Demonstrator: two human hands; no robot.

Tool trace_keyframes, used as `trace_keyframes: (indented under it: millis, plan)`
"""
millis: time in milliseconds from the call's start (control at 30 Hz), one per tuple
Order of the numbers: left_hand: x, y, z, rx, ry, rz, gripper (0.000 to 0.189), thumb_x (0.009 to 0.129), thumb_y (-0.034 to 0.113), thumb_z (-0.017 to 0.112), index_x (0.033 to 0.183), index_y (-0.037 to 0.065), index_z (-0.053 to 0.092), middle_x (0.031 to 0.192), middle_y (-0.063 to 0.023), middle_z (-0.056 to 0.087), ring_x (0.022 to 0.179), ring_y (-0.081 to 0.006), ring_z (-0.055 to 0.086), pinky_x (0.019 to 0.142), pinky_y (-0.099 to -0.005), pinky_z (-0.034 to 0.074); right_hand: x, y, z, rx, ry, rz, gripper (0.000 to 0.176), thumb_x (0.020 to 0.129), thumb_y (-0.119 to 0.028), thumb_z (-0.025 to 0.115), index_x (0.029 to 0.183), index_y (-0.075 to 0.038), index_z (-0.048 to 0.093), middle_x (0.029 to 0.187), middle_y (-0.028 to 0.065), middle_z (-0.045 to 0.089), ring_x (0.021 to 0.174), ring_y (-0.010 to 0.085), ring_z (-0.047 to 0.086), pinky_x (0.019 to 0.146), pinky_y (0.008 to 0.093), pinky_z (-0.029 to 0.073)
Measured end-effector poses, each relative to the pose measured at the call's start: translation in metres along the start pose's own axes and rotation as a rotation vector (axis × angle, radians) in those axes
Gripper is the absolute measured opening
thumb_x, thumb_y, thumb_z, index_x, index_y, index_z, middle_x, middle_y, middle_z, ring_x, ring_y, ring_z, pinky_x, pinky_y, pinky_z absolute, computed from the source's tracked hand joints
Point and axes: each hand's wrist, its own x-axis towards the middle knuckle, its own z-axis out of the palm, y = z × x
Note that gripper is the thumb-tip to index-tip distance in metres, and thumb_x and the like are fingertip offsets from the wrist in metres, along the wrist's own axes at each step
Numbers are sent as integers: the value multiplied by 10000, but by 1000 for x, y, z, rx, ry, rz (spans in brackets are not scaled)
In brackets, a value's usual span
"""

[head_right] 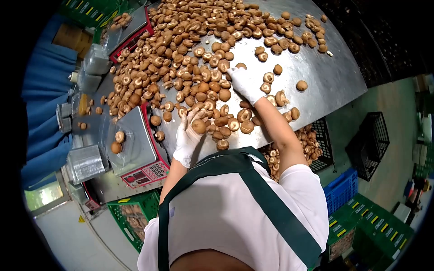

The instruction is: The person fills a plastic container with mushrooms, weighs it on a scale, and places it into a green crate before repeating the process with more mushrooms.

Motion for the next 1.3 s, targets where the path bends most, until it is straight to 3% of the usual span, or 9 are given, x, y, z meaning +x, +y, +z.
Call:
trace_keyframes:
  millis: [133, 200, 367, 467, 733, 867, 1067, 1200, 1300]
  plan:
    - [-3, 5, 4, -83, -66, 74, 655, 902, 508, 421, 1338, 24, 345, 1324, -141, 409, 1210, -296, 425, 967, -410, 401, 2, -18, -41, 397, -220, 391, 465, 770, -306, 634, 1200, -143, 564, 935, 145, 666, 825, 278, 653, 746, 345, 510]
    - [-4, 7, 8, -124, -55, 60, 646, 905, 505, 416, 1338, 30, 347, 1326, -136, 408, 1212, -286, 428, 965, -420, 401, -15, -32, -45, 755, -94, 258, 466, 784, -268, 651, 1219, -132, 552, 998, 107, 667, 860, 191, 648, 789, 303, 498]
    - [-3, 6, 11, -145, -72, -64, 575, 911, 462, 437, 1304, 45, 394, 1273, -131, 465, 1182, -286, 457, 956, -427, 405, -38, -82, -98, 979, -520, 83, 513, 798, -246, 670, 1264, -106, 506, 1140, 94, 614, 851, 131, 599, 778, 279, 492]
    - [1, -3, -1, -216, -35, -172, 442, 913, 390, 466, 1204, 57, 478, 1195, -130, 520, 1134, -295, 487, 935, -455, 414, -28, -60, -62, 625, -152, 152, 421, 788, -318, 636, 1154, -115, 596, 875, 180, 649, 801, 281, 643, 750, 347, 503]
    - [-5, 4, -5, -436, 275, -264, 272, 864, 210, 465, 1074, 47, 526, 1094, -156, 555, 1074, -324, 518, 915, -493, 421, 32, -55, -31, 306, -56, 272, 414, 775, -302, 616, 1150, -130, 590, 1007, 142, 635, 897, 307, 603, 768, 387, 498]
    - [-6, 4, -9, -382, 331, -230, 292, 869, 216, 454, 1088, 39, 531, 1074, -145, 575, 1033, -308, 545, 906, -469, 440, 34, -62, 5, 156, -15, 62, 517, 716, -347, 677, 1139, -75, 560, 1068, 107, 591, 959, 331, 549, 819, 404, 469]
    - [-10, 6, -13, -193, 172, -200, 354, 880, 204, 417, 1185, 44, 501, 1088, -126, 580, 1019, -273, 556, 899, -418, 455, -2, -70, -12, 623, 112, 235, 409, 719, -197, 708, 1072, -59, 554, 1035, 153, 593, 936, 301, 575, 806, 357, 480]
    - [-12, 7, 3, -58, -148, -176, 488, 900, 217, 399, 1355, 47, 353, 1214, -135, 528, 1092, -248, 526, 937, -351, 429, -35, -86, -59, 1379, -149, 432, 301, 787, -5, 621, 1069, -34, 521, 1108, 77, 609, 999, 197, 590, 870, 303, 483]
    - [-9, 6, 15, -109, -122, -187, 546, 886, 164, 436, 1392, 38, 277, 1339, -143, 420, 1200, -238, 447, 989, -328, 380, -58, -91, -67, 1393, -272, 0, 311, 770, 61, 532, 1065, -35, 536, 1225, 110, 543, 1162, 189, 487, 979, 320, 401]
